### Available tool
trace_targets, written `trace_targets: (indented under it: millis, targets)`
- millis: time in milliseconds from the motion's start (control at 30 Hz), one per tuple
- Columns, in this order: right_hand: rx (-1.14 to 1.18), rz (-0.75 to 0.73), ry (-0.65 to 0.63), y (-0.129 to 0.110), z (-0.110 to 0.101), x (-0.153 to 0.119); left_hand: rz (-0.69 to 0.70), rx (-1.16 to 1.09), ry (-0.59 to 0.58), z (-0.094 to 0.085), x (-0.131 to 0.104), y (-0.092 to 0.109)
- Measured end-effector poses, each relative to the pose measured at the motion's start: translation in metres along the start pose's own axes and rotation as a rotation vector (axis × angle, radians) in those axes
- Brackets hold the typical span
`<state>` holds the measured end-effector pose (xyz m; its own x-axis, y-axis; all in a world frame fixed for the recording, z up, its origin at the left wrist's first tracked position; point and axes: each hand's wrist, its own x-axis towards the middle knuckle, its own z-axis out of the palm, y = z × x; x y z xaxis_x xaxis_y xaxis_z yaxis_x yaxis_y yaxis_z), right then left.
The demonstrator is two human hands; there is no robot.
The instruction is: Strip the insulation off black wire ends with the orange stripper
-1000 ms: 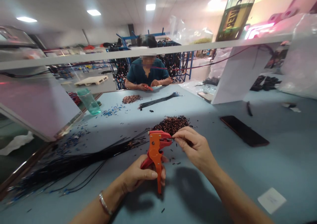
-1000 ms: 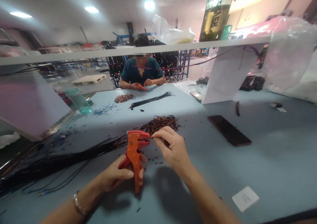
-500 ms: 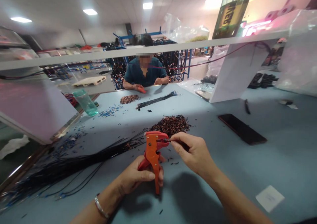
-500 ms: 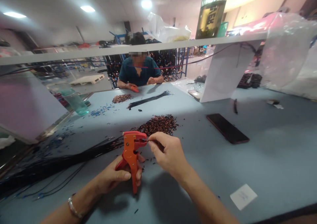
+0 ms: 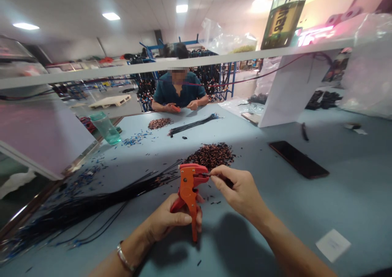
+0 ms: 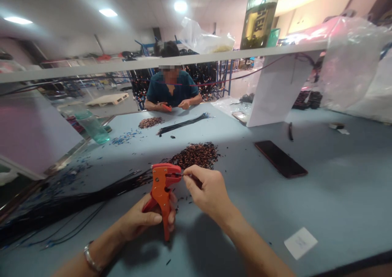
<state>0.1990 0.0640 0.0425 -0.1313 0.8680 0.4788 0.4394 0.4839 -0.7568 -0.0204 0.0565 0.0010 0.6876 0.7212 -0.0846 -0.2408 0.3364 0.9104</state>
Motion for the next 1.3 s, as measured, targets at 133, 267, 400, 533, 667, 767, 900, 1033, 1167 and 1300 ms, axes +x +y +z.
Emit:
trace_targets:
  millis: [133,267,400,533,667,767,900,1033,1167,1300]
  targets:
    - [-0.026,-0.044,0.019,-0.0019,-0.0002,-0.0007,-0.005,0.004,0.008,0.0009,-0.0001,0.0003]
    - [-0.065,-0.087,0.029,-0.0031,-0.0007,-0.0013,-0.020,0.020,0.016,0.0027,-0.0007,0.0014]
    - [-0.096,-0.117,0.020,-0.0013,-0.0017,-0.0013,-0.031,0.018,0.037,0.0039,-0.0012,0.0005]
    - [-0.115,-0.156,0.024,0.0008,-0.0019,-0.0016,-0.034,0.020,0.046,0.0044,-0.0011,-0.0018]
    - [-0.113,-0.166,0.029,0.0014,-0.0013,-0.0026,-0.051,0.026,0.057,0.0051,-0.0013,-0.0027]
    - [-0.119,-0.160,0.027,0.0015,-0.0012,-0.0032,-0.054,0.028,0.062,0.0051,-0.0010,-0.0027]
    - [-0.131,-0.153,0.027,0.0001,-0.0023,-0.0030,-0.055,0.027,0.055,0.0052,0.0000,-0.0026]
    - [-0.134,-0.152,0.025,-0.0018,-0.0032,-0.0026,-0.041,0.040,0.058,0.0057,-0.0002,-0.0039]
    - [-0.123,-0.149,0.021,-0.0021,-0.0031,-0.0025,-0.047,0.053,0.073,0.0054,-0.0013,-0.0057]
    - [-0.114,-0.151,0.018,-0.0027,-0.0029,-0.0035,-0.052,0.068,0.068,0.0047,-0.0014,-0.0063]
